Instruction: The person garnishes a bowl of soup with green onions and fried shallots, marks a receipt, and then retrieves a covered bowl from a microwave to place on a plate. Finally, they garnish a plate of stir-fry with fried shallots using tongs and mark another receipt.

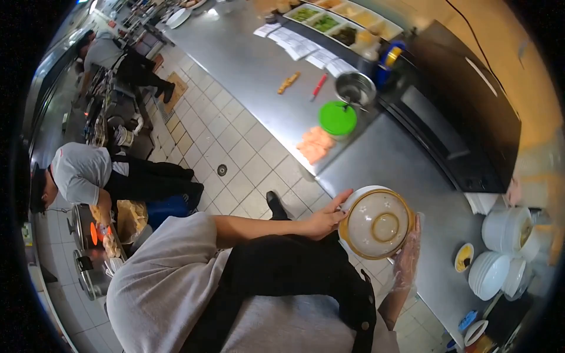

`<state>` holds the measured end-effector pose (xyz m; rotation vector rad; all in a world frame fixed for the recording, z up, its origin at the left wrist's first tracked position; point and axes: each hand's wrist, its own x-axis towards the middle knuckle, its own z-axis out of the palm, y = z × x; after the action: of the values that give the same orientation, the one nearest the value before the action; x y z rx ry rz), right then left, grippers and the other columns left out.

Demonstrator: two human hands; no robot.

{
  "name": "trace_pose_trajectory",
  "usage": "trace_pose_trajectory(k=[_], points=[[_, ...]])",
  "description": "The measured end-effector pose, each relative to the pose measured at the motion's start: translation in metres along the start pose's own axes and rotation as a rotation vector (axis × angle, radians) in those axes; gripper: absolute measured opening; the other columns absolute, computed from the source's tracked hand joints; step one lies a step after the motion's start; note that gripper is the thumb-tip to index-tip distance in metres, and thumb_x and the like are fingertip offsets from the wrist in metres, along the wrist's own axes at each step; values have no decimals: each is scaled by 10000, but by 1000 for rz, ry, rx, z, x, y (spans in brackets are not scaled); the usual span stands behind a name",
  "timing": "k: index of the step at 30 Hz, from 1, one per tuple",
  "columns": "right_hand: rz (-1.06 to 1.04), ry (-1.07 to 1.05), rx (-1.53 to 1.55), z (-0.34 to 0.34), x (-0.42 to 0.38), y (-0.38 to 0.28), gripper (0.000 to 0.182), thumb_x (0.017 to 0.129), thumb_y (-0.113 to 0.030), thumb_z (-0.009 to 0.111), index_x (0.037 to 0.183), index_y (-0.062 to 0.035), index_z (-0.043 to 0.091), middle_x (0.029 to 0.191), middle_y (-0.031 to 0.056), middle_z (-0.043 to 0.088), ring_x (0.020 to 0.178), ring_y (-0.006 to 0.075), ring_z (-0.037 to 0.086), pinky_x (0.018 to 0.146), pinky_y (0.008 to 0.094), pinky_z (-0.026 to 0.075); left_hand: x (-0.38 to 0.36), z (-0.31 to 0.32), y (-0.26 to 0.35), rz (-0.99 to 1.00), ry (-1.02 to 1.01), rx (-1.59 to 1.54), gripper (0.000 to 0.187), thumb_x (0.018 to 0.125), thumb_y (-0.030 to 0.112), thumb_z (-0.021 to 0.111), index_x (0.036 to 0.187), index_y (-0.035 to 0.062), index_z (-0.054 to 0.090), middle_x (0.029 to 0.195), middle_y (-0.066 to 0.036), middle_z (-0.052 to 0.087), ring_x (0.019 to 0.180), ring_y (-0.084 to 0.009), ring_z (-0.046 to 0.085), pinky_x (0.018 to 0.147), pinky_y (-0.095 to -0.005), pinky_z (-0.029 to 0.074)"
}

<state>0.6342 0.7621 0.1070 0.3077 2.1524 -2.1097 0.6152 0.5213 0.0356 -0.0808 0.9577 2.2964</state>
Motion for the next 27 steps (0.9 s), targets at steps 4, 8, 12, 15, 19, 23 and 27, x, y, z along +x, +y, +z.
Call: trace_pose_trajectory(k=[4, 8, 12, 15, 19, 23, 27], points=[[-35, -79, 48, 109, 24, -11, 611, 987, -406, 386, 1444, -13, 280, 1437, 166, 351, 1308, 260, 376, 1059, 369, 339, -63, -46, 110, -48, 181, 15, 592, 984, 141, 403, 1503, 209, 128, 1516, -61, 189, 1351, -213, 260, 1040, -415, 338], [-82, -200, 23, 232, 65, -12, 597, 990, -374, 394, 1457, -29, 257, 1450, 149, 329, 1320, 246, 353, 1067, 365, 328, -112, -115, 196, 45, 332, 121, 618, 941, 121, 419, 1494, 200, 157, 1518, -62, 192, 1356, -237, 247, 1026, -522, 328], [-39, -260, 41, 344, 125, -12, 579, 989, -339, 395, 1460, -34, 255, 1447, 147, 335, 1323, 241, 350, 1073, 358, 318, -134, -182, 282, 95, 523, 111, 656, 887, 105, 433, 1486, 192, 180, 1512, -61, 210, 1354, -265, 237, 1001, -587, 322], [22, -322, 187, 417, 192, 6, 557, 985, -306, 390, 1454, -31, 268, 1439, 149, 354, 1321, 238, 355, 1079, 350, 310, -131, -244, 334, 155, 551, 113, 679, 859, 118, 460, 1481, 191, 198, 1505, -72, 224, 1342, -282, 257, 996, -607, 317], [-35, -386, 137, 499, 272, 5, 532, 980, -279, 374, 1433, -9, 303, 1430, 148, 385, 1320, 246, 363, 1085, 339, 301, -107, -329, 401, 173, 585, 84, 674, 857, 166, 477, 1477, 194, 216, 1487, -83, 257, 1324, -299, 286, 1001, -609, 319], [-59, -354, 15, 568, 341, 3, 524, 983, -305, 354, 1430, -33, 322, 1444, 163, 376, 1332, 268, 355, 1092, 341, 291, -73, -413, 465, 184, 622, 41, 632, 879, 239, 465, 1468, 188, 241, 1467, -93, 297, 1306, -309, 319, 1003, -607, 328], [-27, -306, -60, 624, 387, -9, 518, 987, -336, 325, 1435, -75, 328, 1451, 183, 365, 1342, 278, 345, 1097, 351, 286, -39, -456, 534, 107, 663, 61, 589, 912, 315, 428, 1452, 148, 262, 1453, -127, 323, 1294, -321, 348, 1014, -581, 338]])
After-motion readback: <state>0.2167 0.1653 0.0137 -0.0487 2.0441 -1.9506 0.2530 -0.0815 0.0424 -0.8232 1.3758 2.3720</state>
